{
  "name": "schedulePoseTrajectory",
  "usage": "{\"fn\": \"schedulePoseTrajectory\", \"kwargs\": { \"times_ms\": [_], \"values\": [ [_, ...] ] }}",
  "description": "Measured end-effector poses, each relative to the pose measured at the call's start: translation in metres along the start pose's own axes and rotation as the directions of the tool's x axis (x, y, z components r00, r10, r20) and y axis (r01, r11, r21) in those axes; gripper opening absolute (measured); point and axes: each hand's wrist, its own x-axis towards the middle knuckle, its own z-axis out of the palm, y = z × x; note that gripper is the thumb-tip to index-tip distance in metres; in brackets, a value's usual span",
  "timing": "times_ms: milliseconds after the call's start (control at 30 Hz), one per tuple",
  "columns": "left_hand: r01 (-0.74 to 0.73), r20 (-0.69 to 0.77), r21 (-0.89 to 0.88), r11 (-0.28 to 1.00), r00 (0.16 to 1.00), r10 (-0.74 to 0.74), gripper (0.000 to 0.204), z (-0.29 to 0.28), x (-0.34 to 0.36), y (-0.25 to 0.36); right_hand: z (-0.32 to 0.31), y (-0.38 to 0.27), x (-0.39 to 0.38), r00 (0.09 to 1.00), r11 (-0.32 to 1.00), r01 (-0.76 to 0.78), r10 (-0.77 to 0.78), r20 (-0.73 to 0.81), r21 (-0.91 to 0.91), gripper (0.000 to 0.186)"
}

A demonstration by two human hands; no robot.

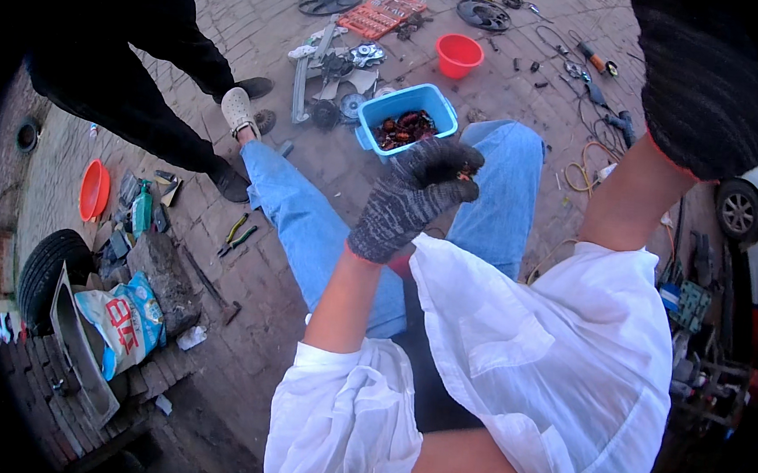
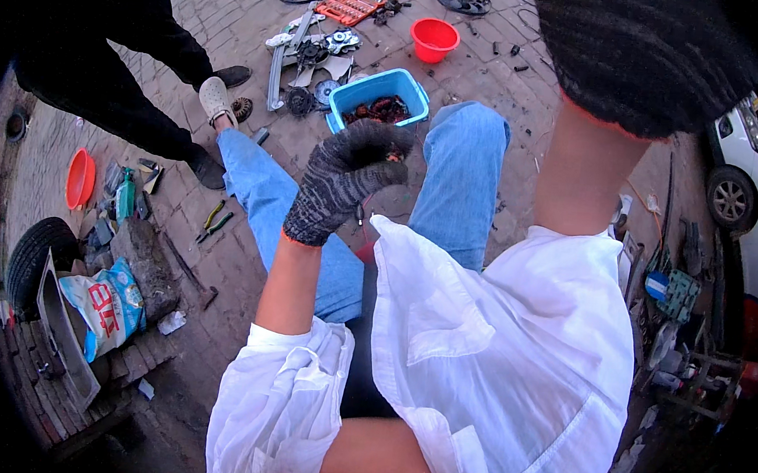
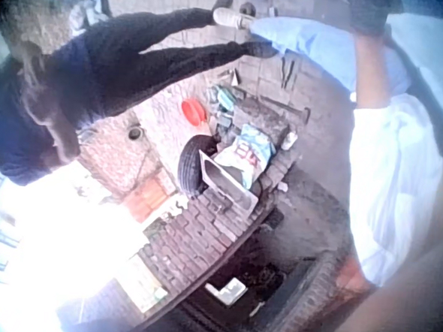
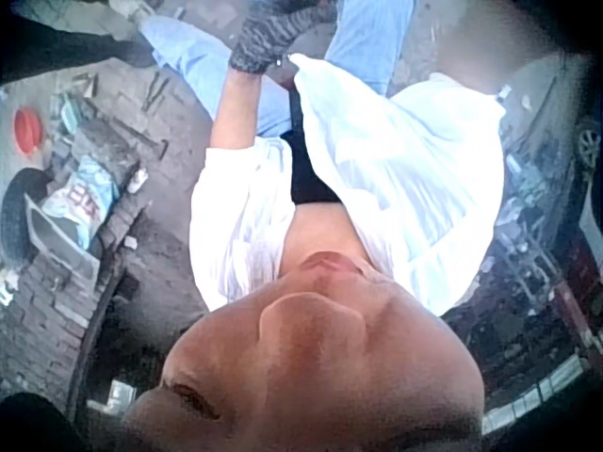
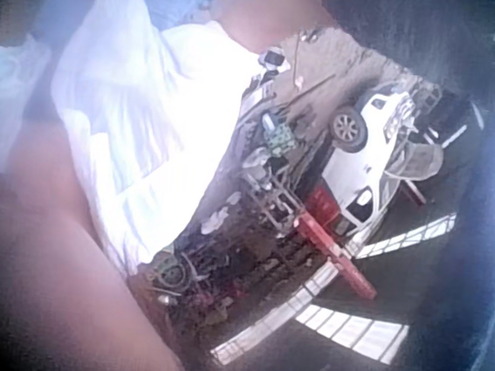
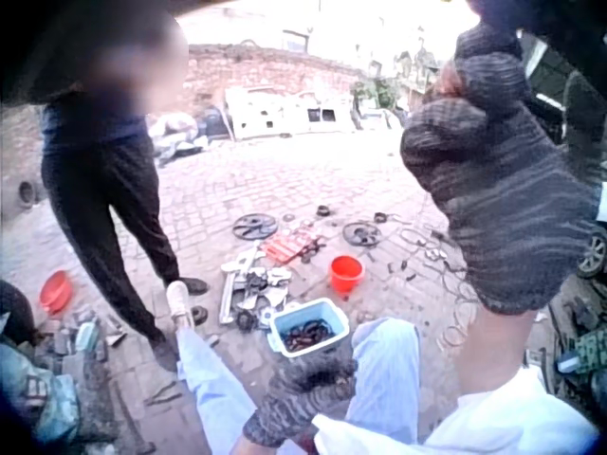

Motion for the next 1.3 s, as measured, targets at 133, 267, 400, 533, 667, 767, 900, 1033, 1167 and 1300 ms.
{"fn": "schedulePoseTrajectory", "kwargs": {
  "times_ms": [133, 267, 400, 533, 667, 767, 900, 1033, 1167, 1300],
  "values": [
    [-0.065, -0.200, -0.019, 0.998, 0.978, 0.060, 0.031, -0.018, 0.005, -0.012, -0.011, -0.010, -0.009, 1.000, 0.999, -0.015, 0.015, -0.013, -0.034, 0.056],
    [-0.155, -0.298, -0.491, 0.857, 0.955, 0.002, 0.023, -0.043, 0.008, -0.009, -0.020, -0.019, -0.017, 1.000, 0.998, -0.020, 0.019, -0.021, -0.054, 0.055],
    [-0.342, -0.428, -0.500, 0.796, 0.896, 0.116, 0.020, -0.057, 0.006, -0.008, -0.027, -0.024, -0.016, 0.999, 0.997, -0.031, 0.029, -0.034, -0.070, 0.055],
    [-0.433, -0.514, 0.035, 0.901, 0.765, 0.388, 0.022, -0.065, 0.002, -0.001, -0.034, -0.030, -0.014, 0.998, 0.995, -0.045, 0.042, -0.038, -0.094, 0.054],
    [-0.528, -0.496, -0.024, 0.849, 0.744, 0.448, 0.022, -0.067, -0.006, 0.006, -0.041, -0.039, -0.010, 0.997, 0.992, -0.059, 0.054, -0.048, -0.114, 0.054],
    [-0.530, -0.444, -0.180, 0.829, 0.796, 0.412, 0.022, -0.072, -0.007, 0.007, -0.045, -0.038, -0.006, 0.996, 0.990, -0.071, 0.065, -0.053, -0.125, 0.053],
    [-0.448, -0.391, -0.318, 0.836, 0.865, 0.315, 0.025, -0.065, -0.011, 0.016, -0.041, -0.035, -0.001, 0.996, 0.988, -0.073, 0.067, -0.052, -0.135, 0.053],
    [-0.371, -0.271, -0.331, 0.868, 0.918, 0.289, 0.029, -0.070, -0.017, 0.014, -0.038, -0.033, 0.007, 0.997, 0.985, -0.073, 0.066, -0.047, -0.157, 0.052],
    [-0.214, -0.185, 0.030, 0.976, 0.959, 0.216, 0.034, -0.068, -0.020, 0.019, -0.035, -0.028, 0.015, 0.997, 0.982, -0.074, 0.067, -0.045, -0.174, 0.052],
    [-0.174, -0.285, 0.041, 0.984, 0.942, 0.179, 0.034, -0.065, -0.017, 0.016, -0.028, -0.024, 0.020, 0.996, 0.977, -0.084, 0.077, -0.040, -0.197, 0.051]
  ]
}}
